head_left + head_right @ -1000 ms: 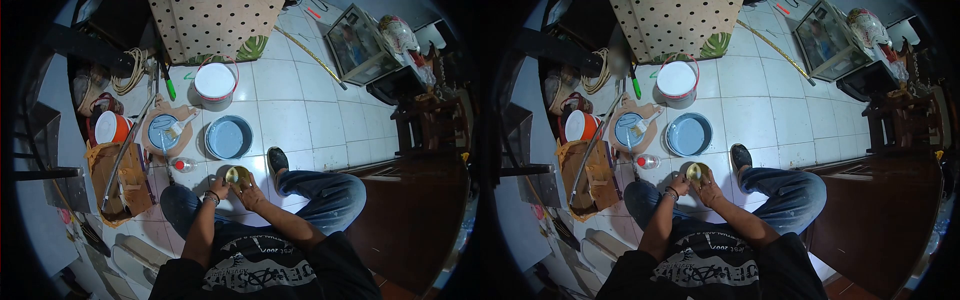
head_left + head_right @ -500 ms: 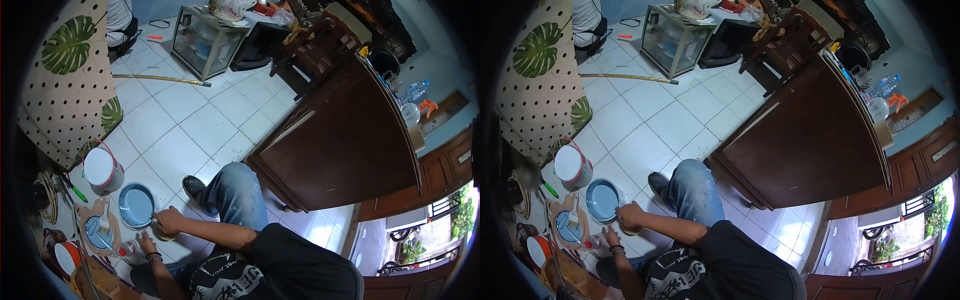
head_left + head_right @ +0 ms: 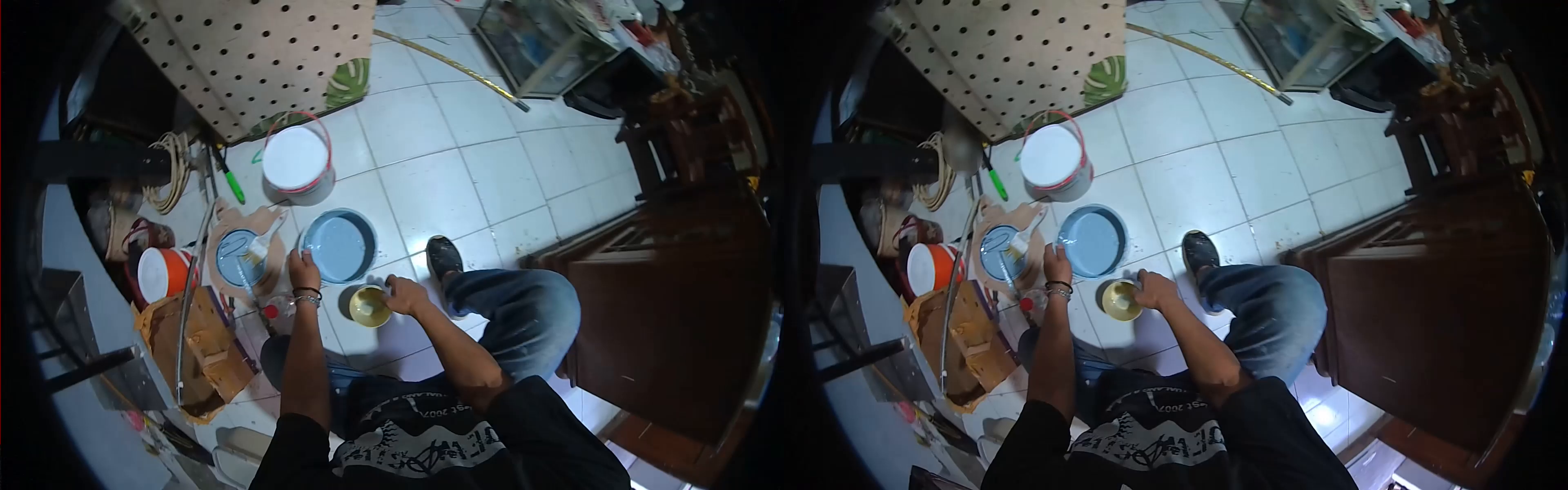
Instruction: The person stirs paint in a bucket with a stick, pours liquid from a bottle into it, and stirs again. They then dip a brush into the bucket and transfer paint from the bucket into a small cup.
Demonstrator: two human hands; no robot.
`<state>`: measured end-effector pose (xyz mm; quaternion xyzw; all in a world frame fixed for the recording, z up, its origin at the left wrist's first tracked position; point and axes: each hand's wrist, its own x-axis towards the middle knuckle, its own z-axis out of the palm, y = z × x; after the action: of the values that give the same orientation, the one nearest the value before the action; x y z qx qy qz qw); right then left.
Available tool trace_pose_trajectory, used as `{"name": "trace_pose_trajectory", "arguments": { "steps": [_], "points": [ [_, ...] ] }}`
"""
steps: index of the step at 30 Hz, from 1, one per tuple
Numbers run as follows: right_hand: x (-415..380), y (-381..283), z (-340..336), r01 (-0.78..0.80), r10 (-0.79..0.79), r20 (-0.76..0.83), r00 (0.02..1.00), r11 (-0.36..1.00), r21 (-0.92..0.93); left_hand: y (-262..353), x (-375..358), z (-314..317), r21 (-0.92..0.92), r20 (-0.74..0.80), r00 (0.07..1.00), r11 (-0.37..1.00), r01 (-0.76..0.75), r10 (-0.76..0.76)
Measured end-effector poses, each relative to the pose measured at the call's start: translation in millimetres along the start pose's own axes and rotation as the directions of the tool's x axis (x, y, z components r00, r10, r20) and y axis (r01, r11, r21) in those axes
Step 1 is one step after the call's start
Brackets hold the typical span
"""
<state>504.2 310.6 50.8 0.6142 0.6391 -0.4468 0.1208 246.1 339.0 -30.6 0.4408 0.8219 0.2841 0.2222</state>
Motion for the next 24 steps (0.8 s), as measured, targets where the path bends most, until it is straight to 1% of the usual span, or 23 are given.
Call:
{"name": "trace_pose_trajectory", "arguments": {
  "steps": [2,5,9,10,13,16,17,18,19,20,21,22,24],
  "points": [
    [-1,5,9,0.036,-0.034,0.028,0.999,0.995,-0.092,5,-6,-6,-0.105,-0.022,1.000,0.994,-0.008,0.006],
    [1,4,9,0.063,-0.048,0.073,0.996,0.975,-0.212,2,-4,-13,-0.186,0.070,0.996,0.982,-0.034,0.048],
    [-6,7,7,0.108,-0.101,0.041,0.994,0.972,-0.210,-4,-15,-17,-0.205,0.049,0.995,0.976,-0.072,0.083],
    [-5,5,9,0.069,-0.054,0.072,0.996,0.969,-0.235,-3,-21,-19,-0.227,0.015,0.996,0.970,-0.087,0.093],
    [-6,1,19,0.007,0.005,0.043,0.999,0.965,-0.264,-9,-39,-26,-0.261,0.004,0.997,0.962,-0.079,0.083],
    [-4,14,-1,-0.053,0.079,0.061,0.995,0.940,-0.337,-16,-61,-27,-0.314,0.018,1.000,0.949,-0.013,0.019],
    [2,29,-7,-0.121,0.138,0.030,0.990,0.940,-0.320,-16,-69,-27,-0.331,0.019,1.000,0.944,0.004,0.002],
    [-6,28,-27,-0.177,0.193,0.012,0.981,0.920,-0.349,-15,-77,-29,-0.339,0.003,1.000,0.941,-0.003,0.005],
    [-9,25,-46,-0.279,0.293,-0.018,0.956,0.890,-0.361,-15,-85,-28,-0.319,-0.023,1.000,0.948,-0.013,0.006],
    [0,43,-50,-0.331,0.325,-0.068,0.943,0.903,-0.272,-16,-93,-28,-0.300,-0.050,0.999,0.954,-0.021,0.006],
    [-2,43,-63,-0.365,0.345,-0.125,0.930,0.901,-0.235,-14,-100,-29,-0.283,-0.081,0.997,0.959,-0.029,0.006],
    [-4,38,-79,-0.396,0.363,-0.182,0.914,0.896,-0.199,-9,-107,-33,-0.277,-0.070,0.997,0.961,0.011,-0.032],
    [-8,30,-104,-0.378,0.334,-0.292,0.896,0.920,-0.107,-11,-120,-34,-0.333,-0.060,0.997,0.943,0.024,-0.047]
  ]
}}
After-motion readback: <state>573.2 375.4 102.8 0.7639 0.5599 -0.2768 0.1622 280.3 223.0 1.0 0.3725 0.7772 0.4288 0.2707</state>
